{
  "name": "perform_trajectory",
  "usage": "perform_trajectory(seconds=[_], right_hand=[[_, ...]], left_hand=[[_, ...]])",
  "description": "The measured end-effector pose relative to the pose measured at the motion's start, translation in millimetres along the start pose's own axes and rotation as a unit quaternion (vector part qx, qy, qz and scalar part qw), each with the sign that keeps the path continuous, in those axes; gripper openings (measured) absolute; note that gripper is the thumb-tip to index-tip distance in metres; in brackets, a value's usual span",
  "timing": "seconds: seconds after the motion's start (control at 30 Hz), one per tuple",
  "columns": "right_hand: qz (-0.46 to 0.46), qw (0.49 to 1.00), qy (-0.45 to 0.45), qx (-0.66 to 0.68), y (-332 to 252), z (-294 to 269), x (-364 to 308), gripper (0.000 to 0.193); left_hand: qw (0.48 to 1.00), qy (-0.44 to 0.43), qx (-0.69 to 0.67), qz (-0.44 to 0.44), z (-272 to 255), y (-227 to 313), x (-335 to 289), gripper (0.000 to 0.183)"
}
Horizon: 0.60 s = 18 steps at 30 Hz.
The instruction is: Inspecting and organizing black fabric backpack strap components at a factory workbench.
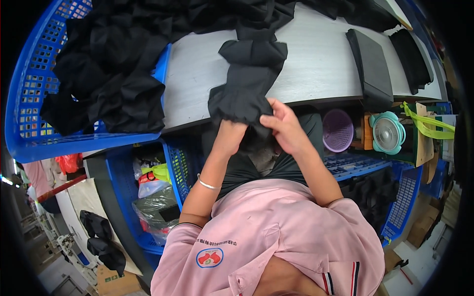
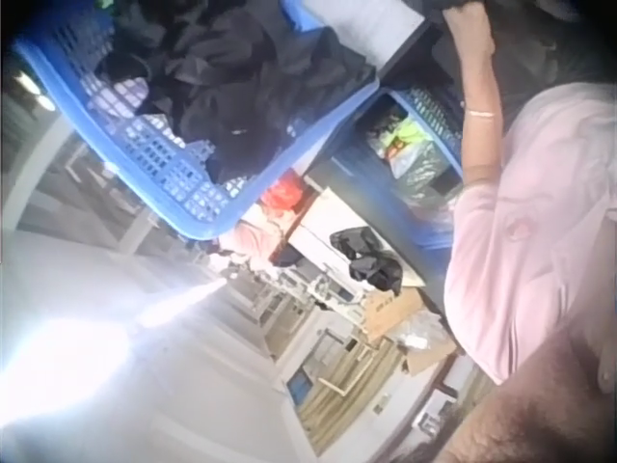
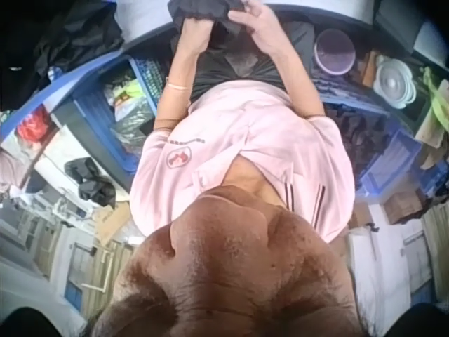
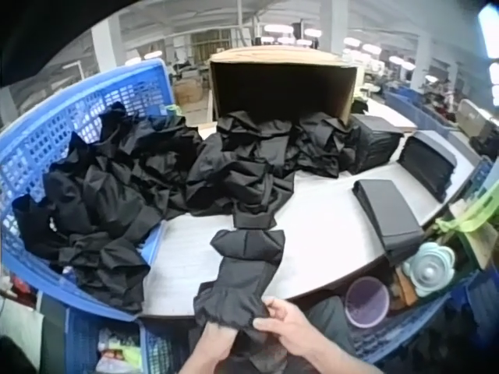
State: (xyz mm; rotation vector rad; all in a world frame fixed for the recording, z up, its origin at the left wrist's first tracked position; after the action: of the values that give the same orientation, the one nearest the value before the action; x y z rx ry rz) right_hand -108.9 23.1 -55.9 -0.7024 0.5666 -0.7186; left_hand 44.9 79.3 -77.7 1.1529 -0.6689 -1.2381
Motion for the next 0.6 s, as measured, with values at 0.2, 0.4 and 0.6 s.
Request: perform_trajectory(seconds=[0.2,0.4,0.6], right_hand=[[-0.051,0.995,0.074,-0.036,-39,-32,45,0.020],[-0.025,0.992,0.084,-0.088,-43,-45,44,0.020],[-0.045,0.979,0.119,-0.160,-30,-43,57,0.023]], left_hand=[[0.981,-0.097,0.148,0.080,19,48,-5,0.029],[0.994,0.082,-0.055,0.049,-28,39,16,0.024],[0.980,-0.052,-0.189,-0.042,-12,12,51,0.032]])
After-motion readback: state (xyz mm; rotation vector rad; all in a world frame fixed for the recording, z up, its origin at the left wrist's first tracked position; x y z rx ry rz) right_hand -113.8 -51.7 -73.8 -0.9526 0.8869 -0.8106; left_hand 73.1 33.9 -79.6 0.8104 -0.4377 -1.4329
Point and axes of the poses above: each hand's wrist, its own x-axis towards the middle knuckle, its own z-axis out of the palm, y = z × x, the point moved 2 cm from there along x, towards the middle knuckle, and after that the axes turned 2 degrees about y, right-handed, at the moved point
